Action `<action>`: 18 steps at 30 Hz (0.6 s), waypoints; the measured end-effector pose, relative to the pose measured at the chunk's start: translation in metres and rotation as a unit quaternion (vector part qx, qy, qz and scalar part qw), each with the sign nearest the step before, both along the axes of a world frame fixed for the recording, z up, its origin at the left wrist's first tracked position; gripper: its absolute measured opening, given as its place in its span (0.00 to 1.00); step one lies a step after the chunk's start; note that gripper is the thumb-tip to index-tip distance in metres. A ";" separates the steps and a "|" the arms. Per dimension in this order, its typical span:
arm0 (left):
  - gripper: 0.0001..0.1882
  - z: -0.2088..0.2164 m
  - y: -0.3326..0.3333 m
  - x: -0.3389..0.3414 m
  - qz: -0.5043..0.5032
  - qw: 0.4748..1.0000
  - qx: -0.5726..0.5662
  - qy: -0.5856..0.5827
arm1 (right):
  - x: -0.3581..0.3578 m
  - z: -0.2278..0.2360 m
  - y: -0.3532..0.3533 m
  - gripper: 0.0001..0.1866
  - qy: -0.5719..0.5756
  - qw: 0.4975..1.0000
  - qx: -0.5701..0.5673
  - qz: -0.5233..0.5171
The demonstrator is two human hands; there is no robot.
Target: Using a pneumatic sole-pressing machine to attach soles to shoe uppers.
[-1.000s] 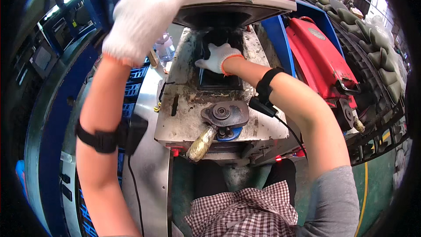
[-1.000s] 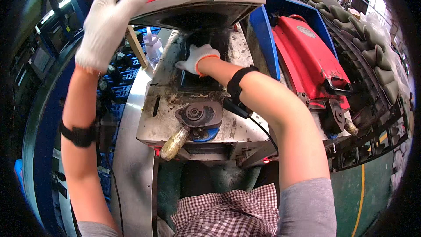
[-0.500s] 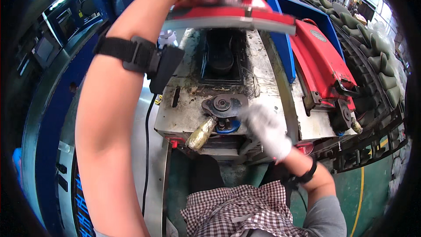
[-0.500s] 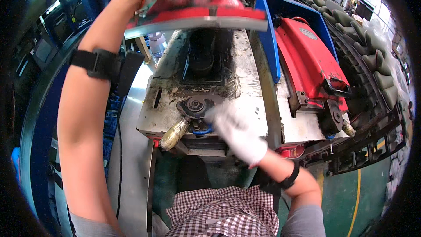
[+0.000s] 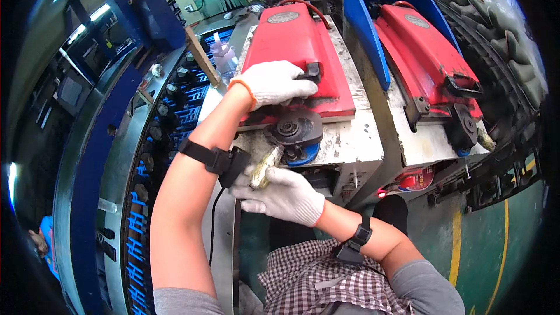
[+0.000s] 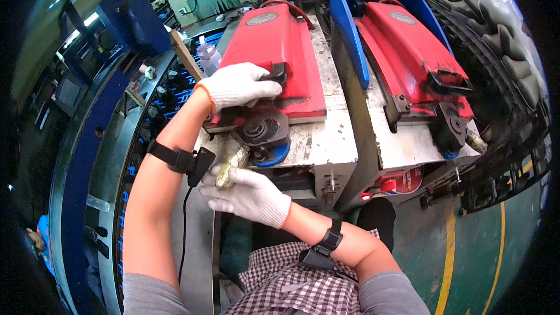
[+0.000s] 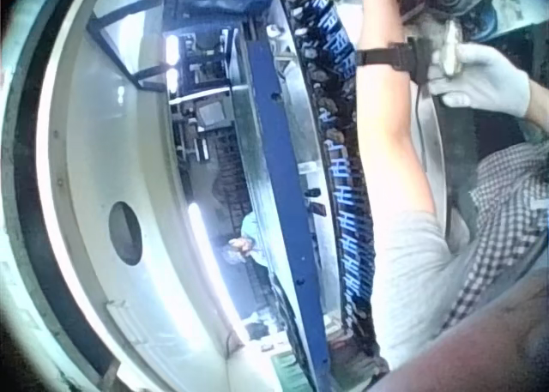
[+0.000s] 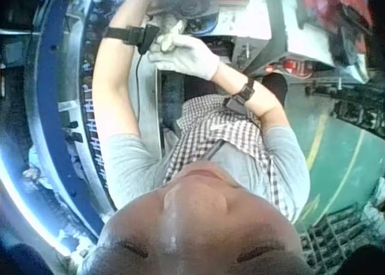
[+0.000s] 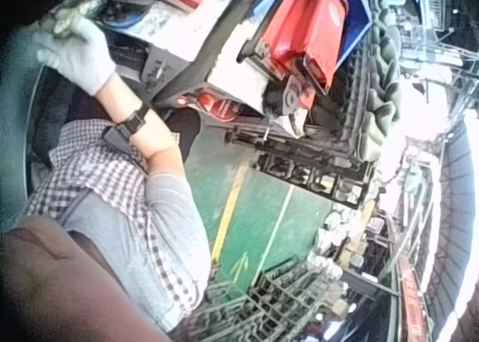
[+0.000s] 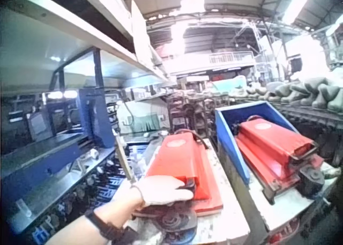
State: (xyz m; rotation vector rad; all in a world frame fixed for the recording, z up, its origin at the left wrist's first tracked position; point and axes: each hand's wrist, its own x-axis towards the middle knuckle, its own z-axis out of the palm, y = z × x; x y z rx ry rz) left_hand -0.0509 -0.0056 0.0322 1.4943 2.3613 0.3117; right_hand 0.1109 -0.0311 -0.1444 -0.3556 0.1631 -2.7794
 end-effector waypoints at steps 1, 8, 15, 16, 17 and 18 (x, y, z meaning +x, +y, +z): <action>0.26 -0.003 0.003 -0.006 0.001 1.000 -0.005 0.000 | 0.003 0.008 0.002 0.20 -0.049 0.999 0.003 -0.015; 0.29 -0.003 0.000 0.002 0.023 0.999 -0.002 0.023 | 0.006 0.018 0.003 0.07 -0.075 0.997 0.009 -0.007; 0.27 -0.020 0.005 0.002 -0.005 0.998 0.055 0.026 | 0.080 0.017 0.079 0.22 -0.065 0.993 0.052 -0.086; 0.27 -0.021 0.005 0.002 -0.021 0.996 0.073 0.050 | 0.093 0.019 0.095 0.26 -0.094 0.989 0.042 -0.109; 0.26 -0.021 0.007 0.000 -0.029 0.997 0.066 0.041 | 0.106 0.015 0.109 0.33 -0.119 0.968 0.089 -0.202; 0.25 -0.023 0.005 -0.007 -0.031 0.998 0.058 0.018 | 0.121 0.028 0.120 0.36 -0.086 0.965 0.124 -0.213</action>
